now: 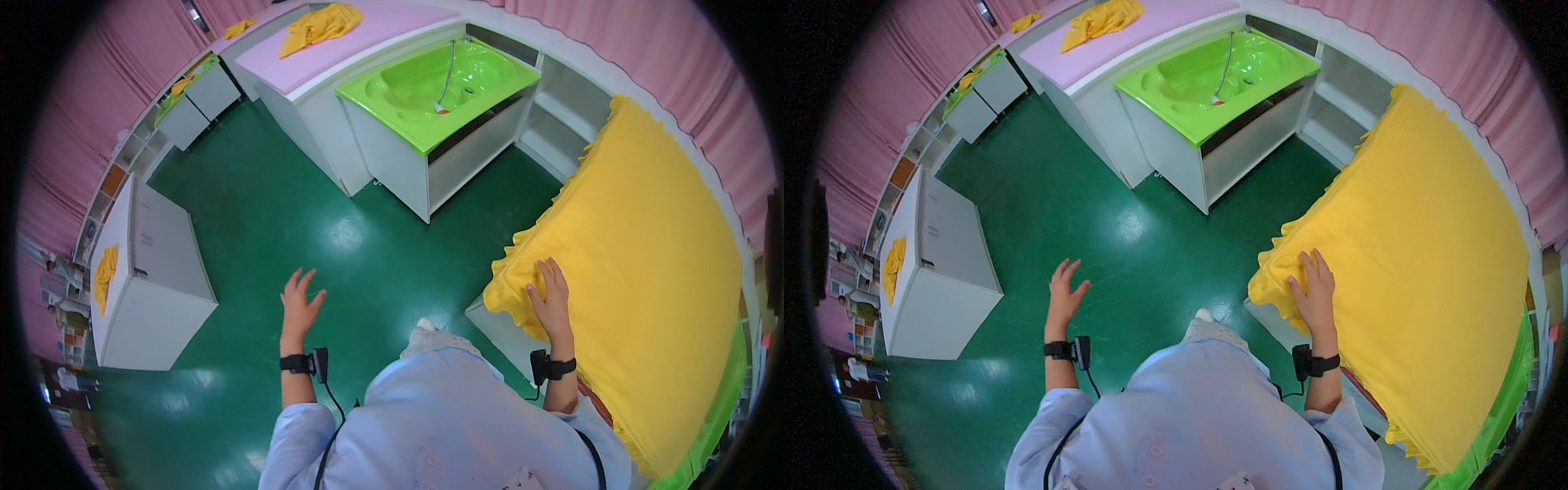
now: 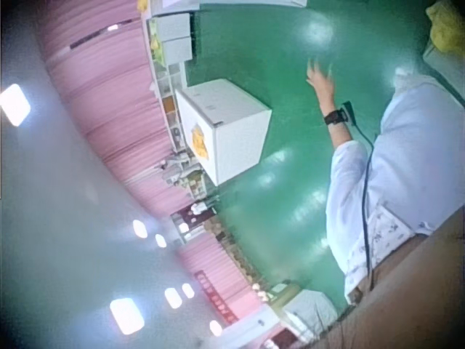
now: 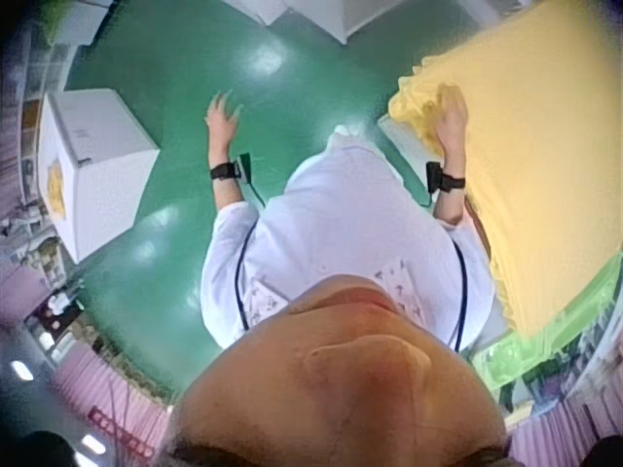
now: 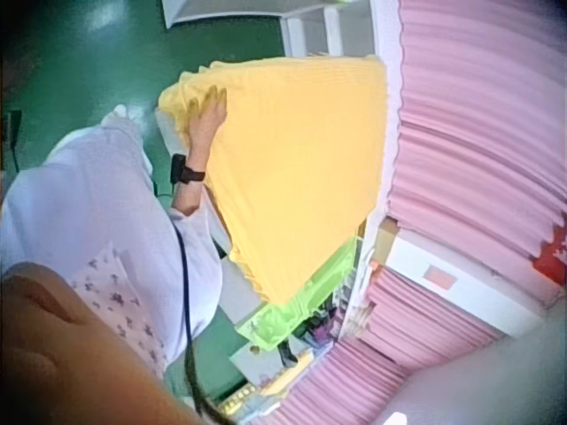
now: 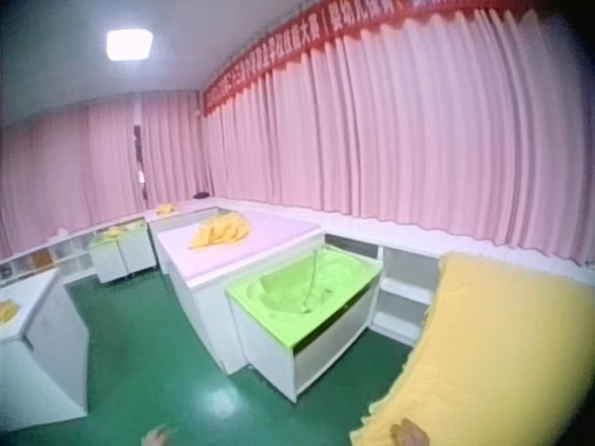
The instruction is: The person cleans two green plastic sinks using a brush, handles a spray bottle, and spreads a yellow sheet over a pink mattress on a table.
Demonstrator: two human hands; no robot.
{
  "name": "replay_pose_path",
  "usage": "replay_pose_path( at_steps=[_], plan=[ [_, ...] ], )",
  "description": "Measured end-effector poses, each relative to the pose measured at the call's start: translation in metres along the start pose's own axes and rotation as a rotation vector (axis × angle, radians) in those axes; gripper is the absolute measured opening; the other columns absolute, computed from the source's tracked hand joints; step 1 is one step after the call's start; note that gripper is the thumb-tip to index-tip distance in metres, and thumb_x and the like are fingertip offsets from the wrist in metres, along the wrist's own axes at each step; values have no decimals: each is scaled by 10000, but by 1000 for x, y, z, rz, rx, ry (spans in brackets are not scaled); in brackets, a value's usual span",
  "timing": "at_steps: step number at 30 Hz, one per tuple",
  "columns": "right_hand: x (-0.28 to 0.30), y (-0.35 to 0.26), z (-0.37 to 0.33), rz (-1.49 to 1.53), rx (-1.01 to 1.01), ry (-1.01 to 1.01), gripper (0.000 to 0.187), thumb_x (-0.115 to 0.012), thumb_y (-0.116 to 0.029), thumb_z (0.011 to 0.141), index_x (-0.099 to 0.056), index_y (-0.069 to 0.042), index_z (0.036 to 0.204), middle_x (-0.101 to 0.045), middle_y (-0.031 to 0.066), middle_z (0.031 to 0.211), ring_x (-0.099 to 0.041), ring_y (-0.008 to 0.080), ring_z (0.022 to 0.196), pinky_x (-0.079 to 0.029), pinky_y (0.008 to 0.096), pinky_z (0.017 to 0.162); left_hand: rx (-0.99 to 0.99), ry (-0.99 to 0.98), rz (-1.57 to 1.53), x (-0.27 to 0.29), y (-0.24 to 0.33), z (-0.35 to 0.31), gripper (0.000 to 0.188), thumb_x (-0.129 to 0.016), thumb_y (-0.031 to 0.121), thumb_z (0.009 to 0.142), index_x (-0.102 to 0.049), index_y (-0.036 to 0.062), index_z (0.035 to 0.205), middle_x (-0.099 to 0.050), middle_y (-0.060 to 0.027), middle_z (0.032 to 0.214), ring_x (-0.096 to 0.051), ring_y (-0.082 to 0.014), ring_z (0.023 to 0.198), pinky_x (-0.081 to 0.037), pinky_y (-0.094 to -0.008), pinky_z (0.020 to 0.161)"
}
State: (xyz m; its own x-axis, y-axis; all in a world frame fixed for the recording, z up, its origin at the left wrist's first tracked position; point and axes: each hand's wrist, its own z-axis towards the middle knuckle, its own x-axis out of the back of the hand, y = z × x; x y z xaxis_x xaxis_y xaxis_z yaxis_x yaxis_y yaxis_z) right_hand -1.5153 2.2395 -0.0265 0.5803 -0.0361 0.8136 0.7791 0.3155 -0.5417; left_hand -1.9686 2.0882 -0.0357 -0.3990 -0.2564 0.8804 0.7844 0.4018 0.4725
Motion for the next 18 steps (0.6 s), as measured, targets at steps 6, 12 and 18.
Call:
replay_pose_path(
  at_steps=[6,12,18],
  plan=[
    [-42,-21,86,4,-51,-74,406,-605,-154,784,-504,-40,1160,-407,192,1291,-401,364,1171,-320,390,995,-196,42,-49,17,-4,135,427,-628,172,777,-515,97,1181,-452,-141,1248,-420,-324,1144,-335,-430,953],
    [-81,-18,152,-22,-142,-74,426,-624,-171,765,-507,-81,1164,-389,183,1300,-395,373,1161,-307,456,973,-309,-119,-176,-23,-12,264,370,-619,97,757,-545,60,1117,-507,-155,1153,-482,-320,1069,-401,-378,896],
    [-79,-28,216,-186,-283,-22,407,-621,-139,772,-503,-58,1154,-387,202,1297,-409,385,1152,-351,432,950,-492,-219,-279,-65,19,418,337,-589,34,739,-556,34,1074,-548,-150,1063,-513,-328,1006,-416,-369,872]
  ],
)
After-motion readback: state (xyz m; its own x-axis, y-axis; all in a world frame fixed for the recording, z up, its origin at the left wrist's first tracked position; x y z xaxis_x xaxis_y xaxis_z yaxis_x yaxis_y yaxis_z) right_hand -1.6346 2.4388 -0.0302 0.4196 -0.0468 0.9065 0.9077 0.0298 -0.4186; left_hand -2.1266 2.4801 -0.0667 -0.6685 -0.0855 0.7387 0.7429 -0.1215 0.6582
